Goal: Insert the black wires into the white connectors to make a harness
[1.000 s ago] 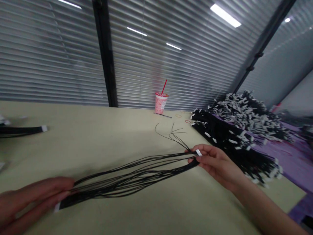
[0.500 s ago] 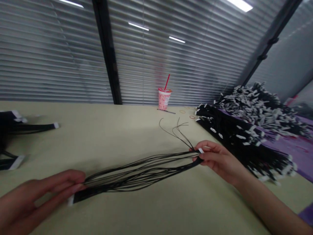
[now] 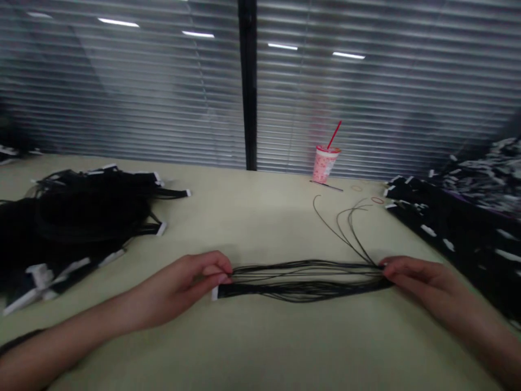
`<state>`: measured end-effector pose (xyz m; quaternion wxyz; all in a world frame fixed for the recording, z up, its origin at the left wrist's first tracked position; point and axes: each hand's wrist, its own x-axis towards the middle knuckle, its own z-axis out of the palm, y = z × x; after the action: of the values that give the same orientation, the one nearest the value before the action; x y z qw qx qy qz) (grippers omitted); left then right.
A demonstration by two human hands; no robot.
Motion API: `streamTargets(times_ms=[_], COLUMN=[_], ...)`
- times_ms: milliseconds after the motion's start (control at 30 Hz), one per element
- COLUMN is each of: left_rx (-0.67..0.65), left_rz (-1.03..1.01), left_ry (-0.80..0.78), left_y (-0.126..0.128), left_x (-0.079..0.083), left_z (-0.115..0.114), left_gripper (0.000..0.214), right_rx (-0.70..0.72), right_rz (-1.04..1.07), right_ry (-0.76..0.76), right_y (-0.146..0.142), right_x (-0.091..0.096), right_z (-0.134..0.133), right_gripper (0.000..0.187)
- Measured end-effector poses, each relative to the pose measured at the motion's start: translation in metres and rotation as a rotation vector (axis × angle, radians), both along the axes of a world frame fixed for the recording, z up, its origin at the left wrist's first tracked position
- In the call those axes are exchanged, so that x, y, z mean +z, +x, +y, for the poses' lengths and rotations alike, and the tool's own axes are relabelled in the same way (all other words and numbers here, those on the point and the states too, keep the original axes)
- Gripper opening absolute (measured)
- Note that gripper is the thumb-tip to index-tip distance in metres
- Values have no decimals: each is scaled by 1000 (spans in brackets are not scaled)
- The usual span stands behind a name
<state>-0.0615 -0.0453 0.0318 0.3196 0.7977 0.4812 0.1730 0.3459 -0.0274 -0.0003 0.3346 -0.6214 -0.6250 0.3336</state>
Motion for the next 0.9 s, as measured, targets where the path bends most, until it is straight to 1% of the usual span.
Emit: streamTargets(times_ms=[67, 100, 167, 200, 233, 267, 333, 400, 467, 533, 600, 700, 800, 833, 900], left_rx=[-11, -15, -24, -33, -43, -52, -69, -93, -115, -122, -116, -105, -109, -111, -120], left_rz=[-21, -35, -55, -58, -56, -53, -47, -64, -93, -120, -129, -125, -121, -122, -140], left_ry=[-74, -101, -111, -103, -89, -73, -46, -44, -52, -62, -83, -113, -135, -144, -171], left_y=[-1, -2, -4, -4, -5, -5, -6, -7, -8, -10, -12, -15, -15, -15, -14], left_x=[-1, -2, -4, -6, -6, -7, -7, -7, -8, -9, -11, -12, -9, -8, -5], left_z=[0, 0, 1, 2, 2, 3, 3, 3, 3, 4, 6, 7, 8, 7, 7], left_gripper=[17, 16, 16, 16, 16, 16, 15, 15, 14, 14, 15, 18, 19, 18, 17], right_rx=[114, 158, 204, 212, 212, 258, 416, 575, 682, 792, 814, 824, 823, 819, 802], right_rz=[-218, -331, -543, -620, -658, -655, -567, -469, -383, -280, -102, 186, 426, 474, 516], right_ry=[93, 152, 312, 408, 492, 532, 530, 505, 512, 433, 298, 59, -195, -242, -256], right_y=[3, 4, -3, -13, -27, -46, -94, -147, -193, -224, -238, -239, -234, -234, -233], right_x=[-2, 0, 10, 18, 27, 37, 51, 55, 48, 33, 18, 3, -4, -5, -7], right_z=[1, 2, 3, 3, 2, 2, 0, 1, 4, 11, 17, 25, 28, 27, 26], right_gripper=[26, 24, 20, 18, 17, 17, 16, 14, 15, 12, 14, 17, 17, 16, 15])
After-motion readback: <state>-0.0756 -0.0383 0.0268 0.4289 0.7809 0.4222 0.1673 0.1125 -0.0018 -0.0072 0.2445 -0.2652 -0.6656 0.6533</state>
